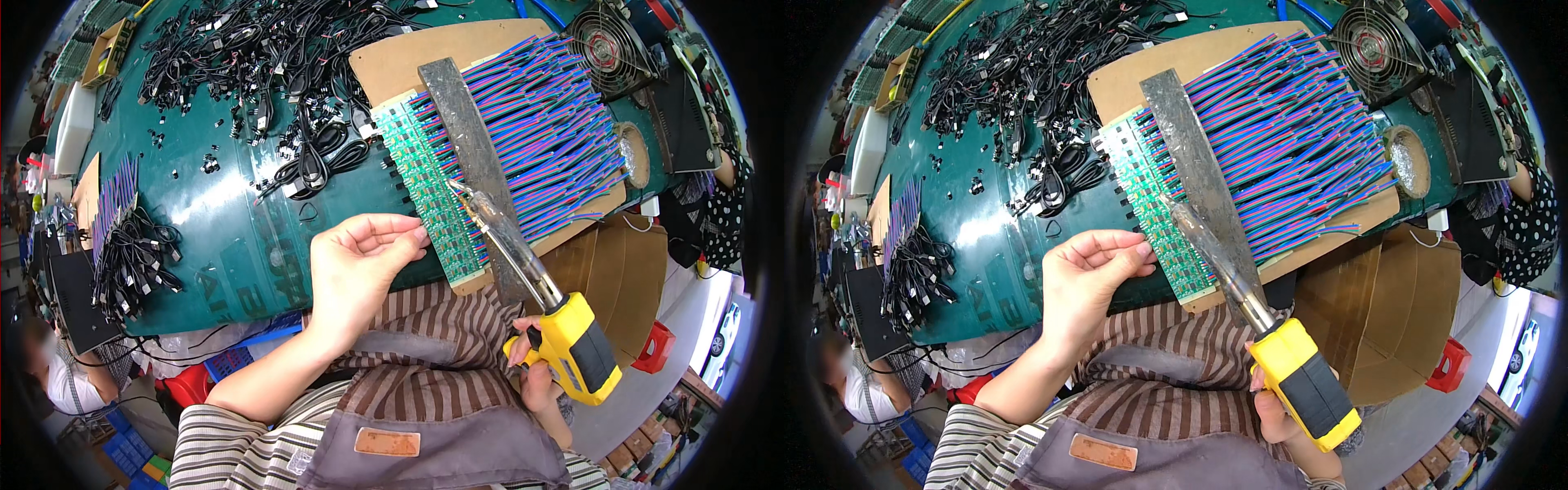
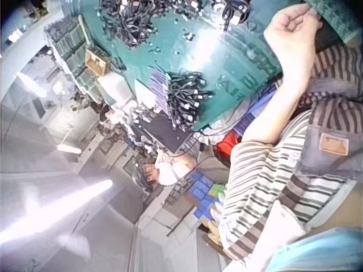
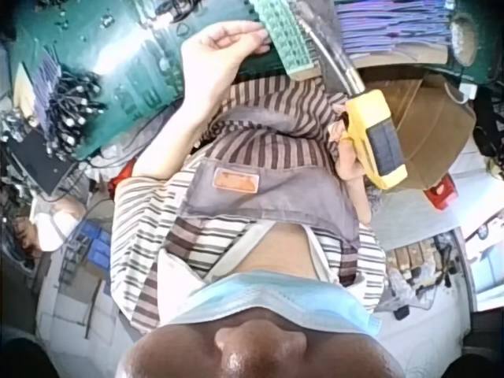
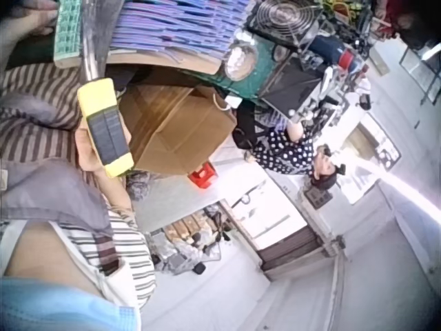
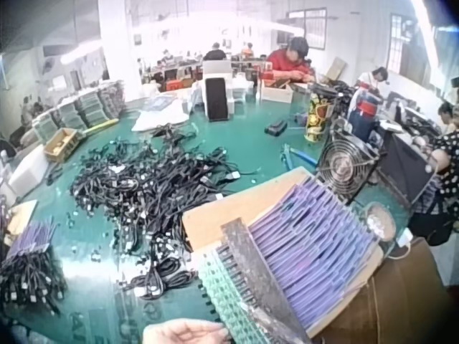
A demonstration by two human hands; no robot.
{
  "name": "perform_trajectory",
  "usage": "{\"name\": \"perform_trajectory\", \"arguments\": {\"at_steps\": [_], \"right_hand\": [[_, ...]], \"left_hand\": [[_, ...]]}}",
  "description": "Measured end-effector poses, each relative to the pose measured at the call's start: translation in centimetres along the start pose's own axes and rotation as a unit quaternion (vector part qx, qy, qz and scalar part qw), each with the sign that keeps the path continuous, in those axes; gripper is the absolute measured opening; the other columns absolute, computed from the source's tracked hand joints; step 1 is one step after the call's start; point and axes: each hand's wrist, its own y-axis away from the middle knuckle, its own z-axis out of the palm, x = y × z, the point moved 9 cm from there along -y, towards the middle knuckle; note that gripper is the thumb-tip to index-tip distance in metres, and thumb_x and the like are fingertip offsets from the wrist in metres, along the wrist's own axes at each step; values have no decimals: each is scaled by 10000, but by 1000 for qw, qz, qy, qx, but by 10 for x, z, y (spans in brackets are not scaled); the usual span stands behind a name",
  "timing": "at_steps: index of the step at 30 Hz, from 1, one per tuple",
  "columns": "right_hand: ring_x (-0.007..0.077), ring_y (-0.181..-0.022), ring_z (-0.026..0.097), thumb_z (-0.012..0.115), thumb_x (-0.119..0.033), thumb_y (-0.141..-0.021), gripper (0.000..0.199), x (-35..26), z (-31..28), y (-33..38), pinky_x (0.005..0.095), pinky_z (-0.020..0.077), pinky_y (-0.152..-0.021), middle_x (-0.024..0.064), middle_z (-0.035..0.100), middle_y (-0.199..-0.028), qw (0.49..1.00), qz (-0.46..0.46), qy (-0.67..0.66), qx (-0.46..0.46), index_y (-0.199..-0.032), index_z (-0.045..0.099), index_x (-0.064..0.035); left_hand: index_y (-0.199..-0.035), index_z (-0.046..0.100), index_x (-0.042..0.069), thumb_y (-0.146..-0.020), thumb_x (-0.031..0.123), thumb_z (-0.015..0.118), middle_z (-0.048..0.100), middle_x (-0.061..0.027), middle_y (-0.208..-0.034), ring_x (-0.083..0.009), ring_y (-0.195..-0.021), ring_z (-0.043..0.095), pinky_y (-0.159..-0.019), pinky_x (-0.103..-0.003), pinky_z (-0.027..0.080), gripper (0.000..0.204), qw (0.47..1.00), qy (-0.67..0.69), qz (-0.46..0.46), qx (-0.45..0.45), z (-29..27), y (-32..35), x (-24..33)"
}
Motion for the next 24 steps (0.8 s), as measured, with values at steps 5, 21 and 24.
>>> {"name": "perform_trajectory", "arguments": {"at_steps": [5,21,24], "right_hand": [[199,-754,640,611,-53,-775,327,30,-25,20,304,515,-684,144,642,-915,991,93,-53,77,-1071,553,74],[297,-702,624,657,-215,-727,236,16,-29,31,352,510,-628,125,615,-807,976,-4,190,107,-850,630,-16],[290,-691,621,657,-218,-717,245,27,-32,36,344,507,-617,124,615,-793,977,29,190,88,-850,631,-13]], "left_hand": [[-923,592,-60,-798,-1,692,681,-163,-856,-191,-767,680,-712,-279,566,171,997,-1,-75,-26,-1,-9,-2],[-868,610,-53,-737,-27,722,679,-160,-803,-214,-713,686,-652,-281,574,174,979,-51,-151,-127,2,-31,2],[-856,606,-54,-738,-30,720,678,-161,-801,-212,-709,685,-650,-285,575,166,976,-59,-162,-135,2,-33,1]]}}
